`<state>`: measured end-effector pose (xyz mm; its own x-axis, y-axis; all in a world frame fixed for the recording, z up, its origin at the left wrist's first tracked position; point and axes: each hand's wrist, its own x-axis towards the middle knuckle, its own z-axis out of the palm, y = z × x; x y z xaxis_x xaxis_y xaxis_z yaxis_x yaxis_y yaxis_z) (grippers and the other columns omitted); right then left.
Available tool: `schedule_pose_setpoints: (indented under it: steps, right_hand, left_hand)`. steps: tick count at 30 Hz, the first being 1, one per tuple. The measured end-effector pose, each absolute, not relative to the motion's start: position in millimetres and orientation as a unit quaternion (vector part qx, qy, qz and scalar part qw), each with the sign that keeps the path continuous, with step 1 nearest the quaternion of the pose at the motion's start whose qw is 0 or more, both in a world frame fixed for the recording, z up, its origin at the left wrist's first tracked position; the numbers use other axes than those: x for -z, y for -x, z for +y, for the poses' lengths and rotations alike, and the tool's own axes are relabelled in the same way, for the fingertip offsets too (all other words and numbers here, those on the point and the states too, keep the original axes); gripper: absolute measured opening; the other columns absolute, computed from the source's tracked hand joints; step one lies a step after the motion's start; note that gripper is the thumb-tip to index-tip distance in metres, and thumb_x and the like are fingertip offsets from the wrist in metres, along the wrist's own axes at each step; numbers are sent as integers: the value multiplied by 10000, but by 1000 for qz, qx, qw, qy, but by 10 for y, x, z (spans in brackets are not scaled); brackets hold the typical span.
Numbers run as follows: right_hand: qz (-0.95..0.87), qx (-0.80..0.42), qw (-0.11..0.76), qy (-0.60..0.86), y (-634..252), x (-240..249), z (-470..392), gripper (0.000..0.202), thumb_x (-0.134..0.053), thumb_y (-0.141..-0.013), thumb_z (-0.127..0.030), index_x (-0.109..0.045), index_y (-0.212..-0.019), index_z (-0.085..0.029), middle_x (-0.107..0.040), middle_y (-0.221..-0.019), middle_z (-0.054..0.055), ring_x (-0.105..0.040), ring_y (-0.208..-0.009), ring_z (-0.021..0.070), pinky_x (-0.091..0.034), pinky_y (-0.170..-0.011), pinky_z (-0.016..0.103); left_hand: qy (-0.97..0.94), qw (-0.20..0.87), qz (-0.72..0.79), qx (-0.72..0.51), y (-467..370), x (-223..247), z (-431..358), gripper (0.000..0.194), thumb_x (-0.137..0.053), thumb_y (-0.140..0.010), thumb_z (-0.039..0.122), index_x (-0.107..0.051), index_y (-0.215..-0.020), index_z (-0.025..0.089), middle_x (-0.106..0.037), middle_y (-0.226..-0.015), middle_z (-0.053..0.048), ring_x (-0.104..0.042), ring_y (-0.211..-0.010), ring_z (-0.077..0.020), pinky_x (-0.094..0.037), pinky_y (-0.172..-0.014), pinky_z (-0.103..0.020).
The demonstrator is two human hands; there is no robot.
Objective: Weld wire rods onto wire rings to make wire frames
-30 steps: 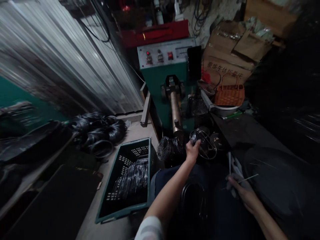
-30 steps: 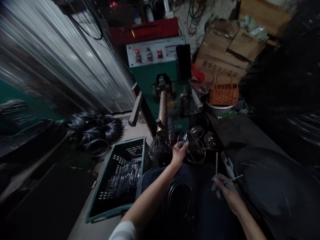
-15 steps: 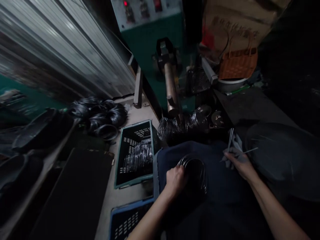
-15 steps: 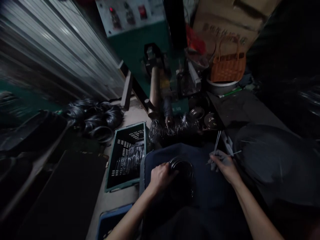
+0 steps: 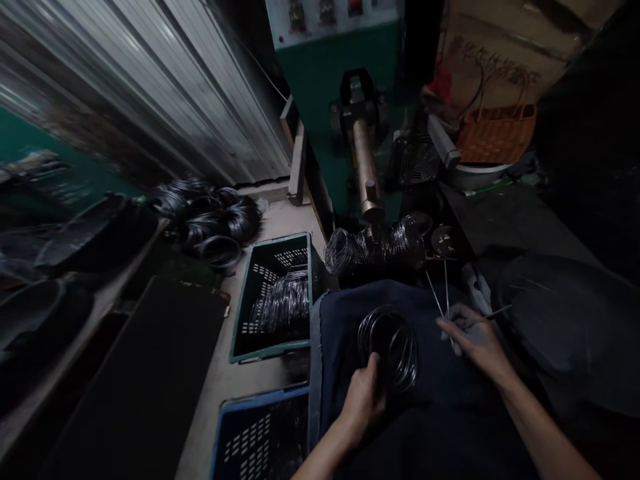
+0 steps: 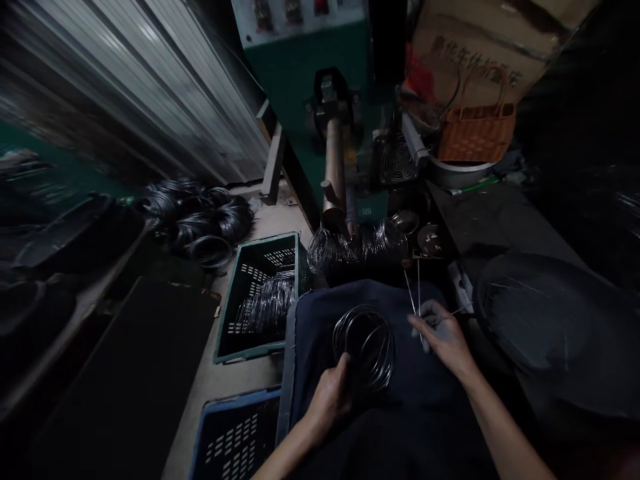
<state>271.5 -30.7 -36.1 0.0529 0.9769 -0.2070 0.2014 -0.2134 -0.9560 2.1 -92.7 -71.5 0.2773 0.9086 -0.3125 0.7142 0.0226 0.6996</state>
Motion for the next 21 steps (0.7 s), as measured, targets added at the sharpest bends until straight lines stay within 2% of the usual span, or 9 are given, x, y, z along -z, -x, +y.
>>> schedule_pose_setpoints:
  steps: [1, 3, 6, 8, 10, 13, 15, 18, 21]
  right_hand:
    - [-497, -493, 398, 593, -2666, 316, -350, 250, -640, -854, -411, -514, -816, -199, -594, -591, -26, -479, -379, 93, -367, -375, 198]
    - [-541, -500, 394, 550, -2565, 231, -426, 192, -610, -884, -368, -559, -828, -192, -622, -643, -5, -567, -472, 121, -461, -471, 226]
    - [-660, -480, 358, 453, -2403, 148, -482, 153, -617, -888, -306, -638, -992, -196, -696, -885, 50, -675, -797, 191, -545, -753, 300]
    - [-744, -435, 322, 393, -2298, 136, -468, 336, -647, -869, -269, -598, -1196, -208, -667, -1117, 77, -638, -1016, 216, -516, -911, 332]
    - [-804, -373, 297, 355, -2213, 144, -423, 464, -625, -882, -224, -506, -1330, -203, -598, -1264, 91, -574, -1147, 215, -478, -994, 338]
    - [-849, -294, 282, 337, -2152, 143, -332, 455, -553, -913, -162, -474, -1361, -174, -571, -1304, 102, -540, -1196, 202, -468, -1019, 332]
    - [-863, -257, 281, 333, -2151, 115, -276, 439, -543, -911, -146, -488, -1346, -158, -590, -1281, 107, -557, -1177, 200, -479, -1007, 324]
    - [-874, -223, 280, 327, -2172, 60, -210, 417, -547, -901, -138, -516, -1317, -141, -618, -1241, 114, -592, -1132, 202, -505, -973, 310]
    - [-881, -203, 276, 328, -2183, 37, -161, 408, -563, -888, -145, -539, -1295, -144, -639, -1205, 116, -617, -1093, 209, -529, -937, 313]
  left_hand:
    - [-657, 435, 592, -167, -7, 722, -925, 496, -555, -782, 156, -468, -1271, 166, -679, -777, -74, -630, -678, -196, -438, -643, -273]
    - [-588, 480, 595, -266, 18, 644, -826, 457, -550, -831, 230, -485, -1281, 184, -694, -943, -94, -644, -826, -202, -464, -760, -293]
    - [-500, 551, 556, -372, 17, 387, -544, 438, -571, -839, 297, -540, -1261, 184, -622, -1224, -101, -561, -1130, -230, -405, -985, -343]
    - [-448, 591, 527, -416, -27, 245, -368, 442, -599, -823, 291, -566, -1249, 177, -591, -1282, -96, -511, -1209, -235, -353, -1052, -361]
    - [-404, 624, 504, -440, -93, 185, -246, 443, -627, -810, 281, -584, -1240, 182, -592, -1281, -94, -508, -1215, -233, -351, -1054, -360]
    - [-355, 664, 471, -459, -190, 207, -151, 468, -651, -805, 295, -579, -1255, 188, -655, -1137, -98, -591, -1075, -207, -431, -951, -319]
    - [-333, 687, 449, -464, -233, 236, -115, 513, -662, -800, 313, -553, -1284, 182, -681, -907, -66, -640, -811, -152, -487, -769, -263]
    - [-320, 712, 421, -462, -264, 253, -68, 562, -645, -813, 341, -495, -1330, 177, -595, -673, 16, -507, -463, -68, -400, -484, -190]
    - [-319, 724, 404, -460, -273, 252, -20, 585, -628, -826, 359, -452, -1354, 179, -568, -665, 30, -453, -389, -50, -335, -411, -177]
